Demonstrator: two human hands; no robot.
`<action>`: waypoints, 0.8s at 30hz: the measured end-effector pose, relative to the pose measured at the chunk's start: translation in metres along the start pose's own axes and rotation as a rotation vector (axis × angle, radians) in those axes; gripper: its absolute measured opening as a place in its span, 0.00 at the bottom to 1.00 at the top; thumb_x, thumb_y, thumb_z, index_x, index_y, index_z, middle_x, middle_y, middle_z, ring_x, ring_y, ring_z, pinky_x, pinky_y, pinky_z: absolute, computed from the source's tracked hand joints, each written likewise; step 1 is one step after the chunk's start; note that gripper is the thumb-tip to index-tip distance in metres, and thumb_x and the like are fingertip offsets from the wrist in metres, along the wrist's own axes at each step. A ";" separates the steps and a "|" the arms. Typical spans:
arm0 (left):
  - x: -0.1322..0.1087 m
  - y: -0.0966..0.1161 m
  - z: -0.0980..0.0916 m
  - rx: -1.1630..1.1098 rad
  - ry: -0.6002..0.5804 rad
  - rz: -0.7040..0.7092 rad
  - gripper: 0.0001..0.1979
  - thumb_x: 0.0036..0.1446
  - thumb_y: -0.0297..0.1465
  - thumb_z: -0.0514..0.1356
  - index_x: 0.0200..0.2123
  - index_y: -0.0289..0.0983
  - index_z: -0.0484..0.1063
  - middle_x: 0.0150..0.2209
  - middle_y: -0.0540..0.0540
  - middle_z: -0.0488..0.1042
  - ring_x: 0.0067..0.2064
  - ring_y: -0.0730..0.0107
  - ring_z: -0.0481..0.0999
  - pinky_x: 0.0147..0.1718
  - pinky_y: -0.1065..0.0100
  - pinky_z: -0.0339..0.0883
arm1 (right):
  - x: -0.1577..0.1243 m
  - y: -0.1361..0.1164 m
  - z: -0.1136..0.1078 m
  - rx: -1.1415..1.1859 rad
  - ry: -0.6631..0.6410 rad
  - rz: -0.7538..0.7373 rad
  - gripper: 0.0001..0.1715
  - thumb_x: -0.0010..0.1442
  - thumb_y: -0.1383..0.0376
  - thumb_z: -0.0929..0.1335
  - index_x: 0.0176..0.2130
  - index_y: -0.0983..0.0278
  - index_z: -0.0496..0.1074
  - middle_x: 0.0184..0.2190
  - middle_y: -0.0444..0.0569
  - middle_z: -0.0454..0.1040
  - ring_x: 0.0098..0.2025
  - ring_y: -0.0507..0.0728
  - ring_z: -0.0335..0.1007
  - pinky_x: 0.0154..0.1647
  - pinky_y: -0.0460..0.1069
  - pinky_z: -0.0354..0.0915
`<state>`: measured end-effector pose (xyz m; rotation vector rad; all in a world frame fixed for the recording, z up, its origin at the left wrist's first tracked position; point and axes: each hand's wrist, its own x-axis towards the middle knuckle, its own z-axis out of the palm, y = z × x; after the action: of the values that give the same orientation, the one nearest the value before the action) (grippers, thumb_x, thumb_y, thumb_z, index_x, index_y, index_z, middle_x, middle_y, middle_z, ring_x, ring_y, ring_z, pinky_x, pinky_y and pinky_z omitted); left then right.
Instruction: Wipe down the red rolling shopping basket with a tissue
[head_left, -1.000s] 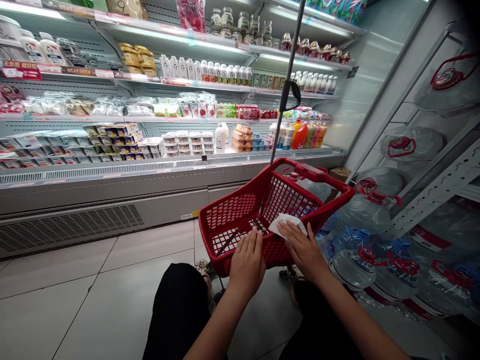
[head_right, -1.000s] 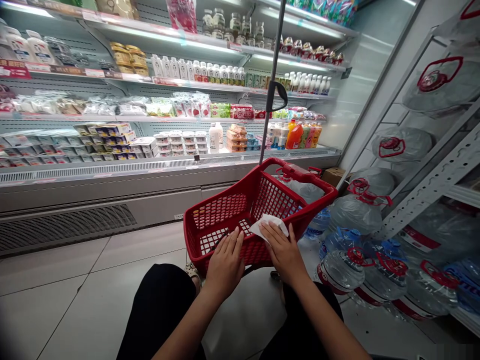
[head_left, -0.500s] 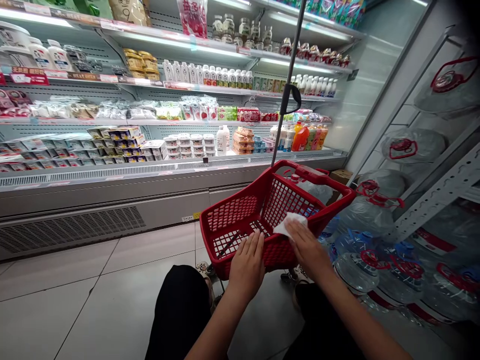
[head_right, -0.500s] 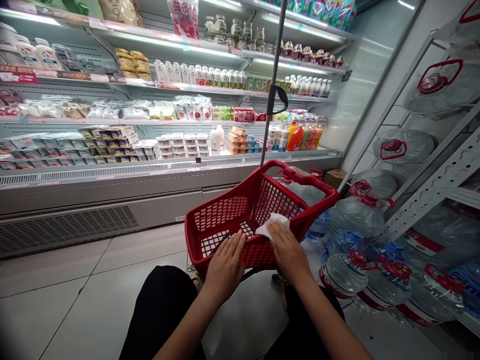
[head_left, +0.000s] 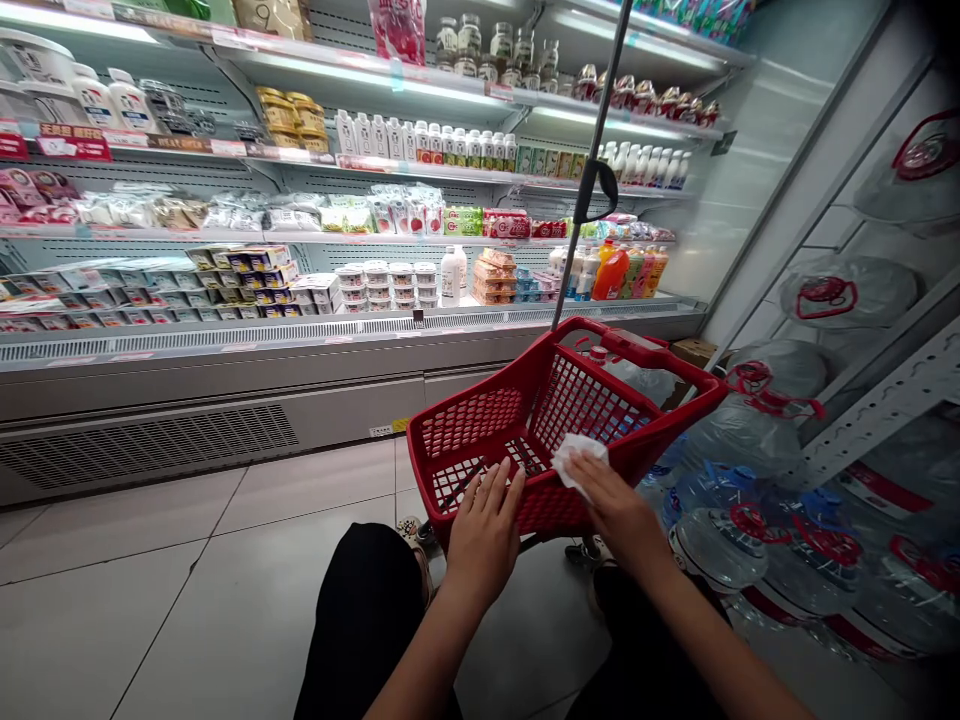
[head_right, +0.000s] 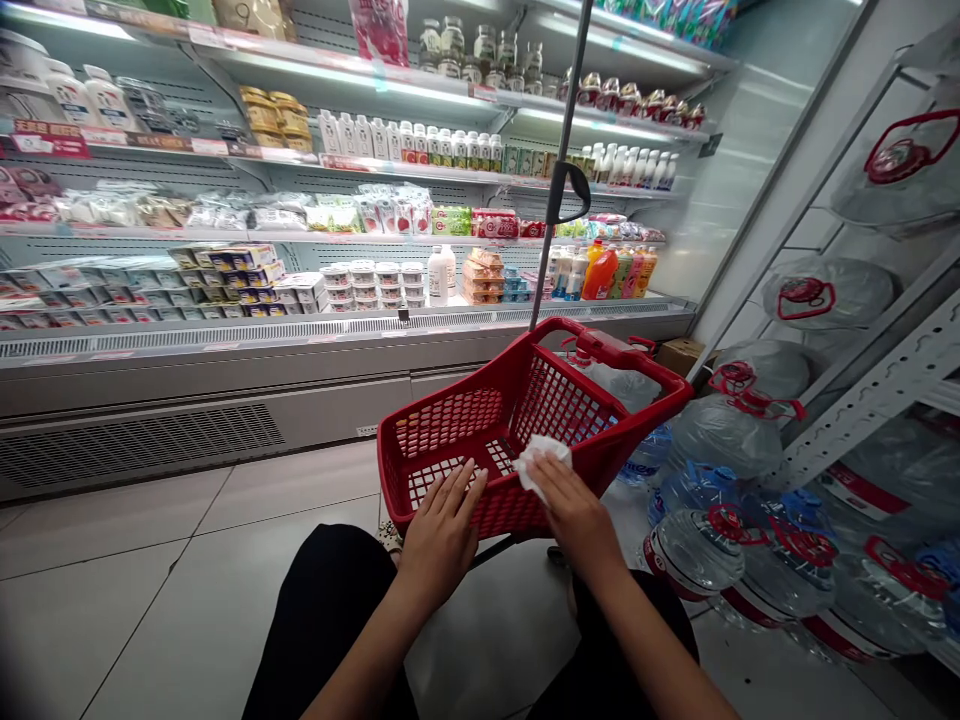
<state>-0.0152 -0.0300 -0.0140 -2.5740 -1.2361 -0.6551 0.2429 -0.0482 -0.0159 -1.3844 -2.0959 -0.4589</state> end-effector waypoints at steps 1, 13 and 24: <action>0.000 0.000 0.001 -0.003 -0.002 0.000 0.37 0.63 0.25 0.55 0.74 0.39 0.51 0.75 0.41 0.51 0.74 0.57 0.55 0.71 0.53 0.52 | 0.001 -0.010 0.004 0.013 -0.023 -0.028 0.38 0.70 0.72 0.59 0.74 0.56 0.54 0.70 0.46 0.64 0.72 0.58 0.57 0.71 0.58 0.62; -0.001 0.002 0.004 0.001 0.008 0.002 0.40 0.62 0.25 0.55 0.75 0.38 0.48 0.76 0.41 0.48 0.75 0.55 0.53 0.71 0.51 0.51 | -0.001 0.005 -0.001 -0.037 0.027 0.045 0.37 0.70 0.71 0.59 0.74 0.56 0.55 0.69 0.48 0.66 0.71 0.60 0.60 0.71 0.61 0.62; -0.023 -0.005 -0.010 0.025 0.021 -0.074 0.40 0.61 0.26 0.55 0.75 0.41 0.48 0.75 0.45 0.53 0.74 0.54 0.56 0.70 0.50 0.56 | -0.004 -0.003 0.000 -0.002 0.014 0.040 0.38 0.70 0.72 0.58 0.74 0.54 0.52 0.69 0.47 0.66 0.71 0.59 0.61 0.70 0.61 0.63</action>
<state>-0.0351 -0.0465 -0.0163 -2.5055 -1.3296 -0.6749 0.2417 -0.0519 -0.0183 -1.4174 -2.0539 -0.4530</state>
